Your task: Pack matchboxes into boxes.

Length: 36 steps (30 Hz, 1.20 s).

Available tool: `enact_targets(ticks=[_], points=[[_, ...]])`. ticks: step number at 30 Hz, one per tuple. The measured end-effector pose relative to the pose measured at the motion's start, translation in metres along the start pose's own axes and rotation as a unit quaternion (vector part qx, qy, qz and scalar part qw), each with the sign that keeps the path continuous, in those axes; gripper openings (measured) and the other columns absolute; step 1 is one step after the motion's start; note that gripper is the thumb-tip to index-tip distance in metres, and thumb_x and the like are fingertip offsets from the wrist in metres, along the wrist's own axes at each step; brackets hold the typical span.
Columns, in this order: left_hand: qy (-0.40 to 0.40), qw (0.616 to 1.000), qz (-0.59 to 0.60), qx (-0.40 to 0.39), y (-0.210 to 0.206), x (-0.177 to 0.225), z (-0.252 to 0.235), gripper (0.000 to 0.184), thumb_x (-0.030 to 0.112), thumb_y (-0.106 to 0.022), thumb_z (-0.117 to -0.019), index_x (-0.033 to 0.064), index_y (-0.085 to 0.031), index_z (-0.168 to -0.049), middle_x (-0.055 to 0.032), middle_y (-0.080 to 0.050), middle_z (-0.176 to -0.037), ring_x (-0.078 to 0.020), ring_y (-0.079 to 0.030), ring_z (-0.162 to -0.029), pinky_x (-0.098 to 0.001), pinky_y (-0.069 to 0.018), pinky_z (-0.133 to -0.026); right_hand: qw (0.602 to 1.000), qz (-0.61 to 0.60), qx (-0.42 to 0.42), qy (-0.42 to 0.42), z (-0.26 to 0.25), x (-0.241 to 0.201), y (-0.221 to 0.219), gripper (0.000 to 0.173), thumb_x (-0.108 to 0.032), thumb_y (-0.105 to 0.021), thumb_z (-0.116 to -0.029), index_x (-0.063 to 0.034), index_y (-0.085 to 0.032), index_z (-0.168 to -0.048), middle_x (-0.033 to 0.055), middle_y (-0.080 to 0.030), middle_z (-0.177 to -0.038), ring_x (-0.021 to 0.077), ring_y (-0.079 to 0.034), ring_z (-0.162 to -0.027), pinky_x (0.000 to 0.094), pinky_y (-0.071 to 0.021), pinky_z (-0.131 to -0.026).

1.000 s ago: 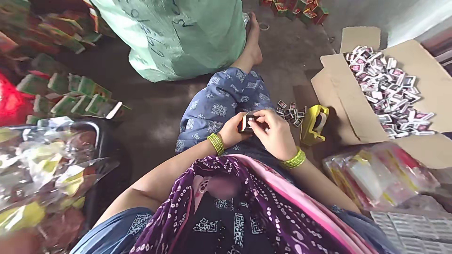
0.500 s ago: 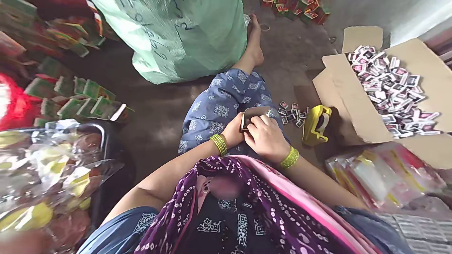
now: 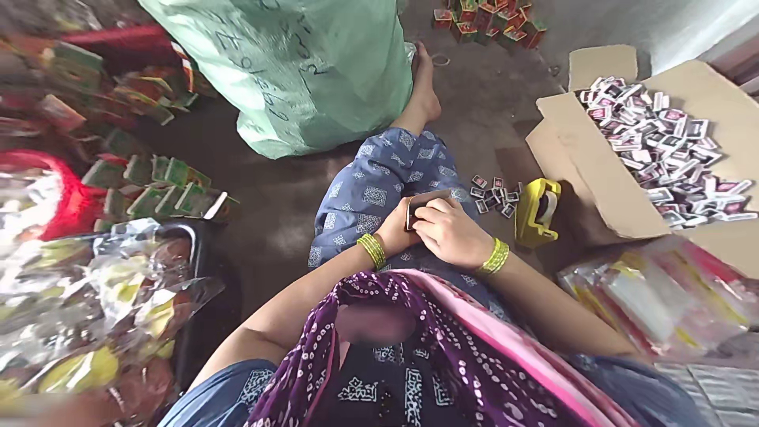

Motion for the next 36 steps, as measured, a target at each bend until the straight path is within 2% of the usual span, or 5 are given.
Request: enact_targets(ticks=[9, 13, 24, 30, 36], points=[[-0.169, 0.974, 0.106, 0.107, -0.002, -0.002, 0.007, 0.103, 0.032, -0.076, -0.0925, -0.0090, -0.003, -0.152, -0.0271, -0.057, -0.133, -0.0209, -0.066, -0.120, -0.0403, -0.0556, -0.105, 0.882, -0.313, 0.286, -0.207, 0.035, 0.032, -0.007, 0.065, -0.030, -0.079, -0.0907, -0.0010, -0.052, -0.141, 0.0169, -0.057, -0.140, 0.0241, -0.057, -0.128, 0.0420, -0.0531, -0.105], [-0.180, 0.970, 0.137, 0.087, 0.000, 0.002, 0.007, 0.090, 0.030, -0.076, -0.0930, -0.0106, -0.019, -0.150, -0.0237, -0.059, -0.131, -0.0209, -0.067, -0.116, -0.0400, -0.0575, -0.101, 0.840, -0.446, 0.242, -0.192, 0.038, 0.030, -0.021, 0.066, -0.027, -0.065, -0.1015, 0.0045, -0.039, -0.153, 0.0207, -0.057, -0.142, 0.0218, -0.065, -0.120, 0.0360, -0.0579, -0.101], [-0.180, 0.965, 0.192, -0.011, 0.000, 0.000, 0.008, 0.056, 0.020, -0.083, -0.0863, -0.0053, -0.050, -0.123, -0.0117, -0.069, -0.110, -0.0156, -0.070, -0.098, -0.0367, -0.0613, -0.088, 0.899, -0.338, 0.244, -0.137, 0.036, 0.035, -0.030, 0.037, -0.040, -0.053, -0.1051, -0.0081, -0.061, -0.087, 0.0045, -0.059, -0.091, 0.0105, -0.057, -0.093, 0.0288, -0.0494, -0.085], [-0.130, 0.968, 0.215, -0.011, -0.002, -0.004, 0.005, 0.082, 0.014, -0.092, -0.0737, 0.0015, -0.036, -0.132, -0.0153, -0.068, -0.117, -0.0252, -0.071, -0.106, -0.0464, -0.0610, -0.094, 0.777, -0.527, 0.282, -0.199, 0.044, 0.035, -0.004, 0.044, -0.018, -0.068, -0.0924, -0.0106, -0.050, -0.132, 0.0059, -0.071, -0.110, 0.0193, -0.069, -0.104, 0.0413, -0.0574, -0.094], [-0.113, 0.974, 0.196, -0.033, -0.006, -0.005, 0.005, 0.101, 0.016, -0.095, -0.0692, 0.0001, -0.027, -0.142, -0.0147, -0.070, -0.117, -0.0245, -0.072, -0.106, -0.0457, -0.0609, -0.095, 0.864, -0.435, 0.197, -0.157, 0.043, 0.037, 0.006, 0.014, -0.012, -0.080, -0.0879, -0.0024, -0.078, -0.097, 0.0059, -0.076, -0.100, 0.0135, -0.072, -0.093, 0.0328, -0.0615, -0.086]])
Point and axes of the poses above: each hand's wrist, its own z-axis away from the middle knuckle, its own y-axis out of the back of the hand, x = y × z, the point moved 2 cm from there along -z, towards the middle knuckle
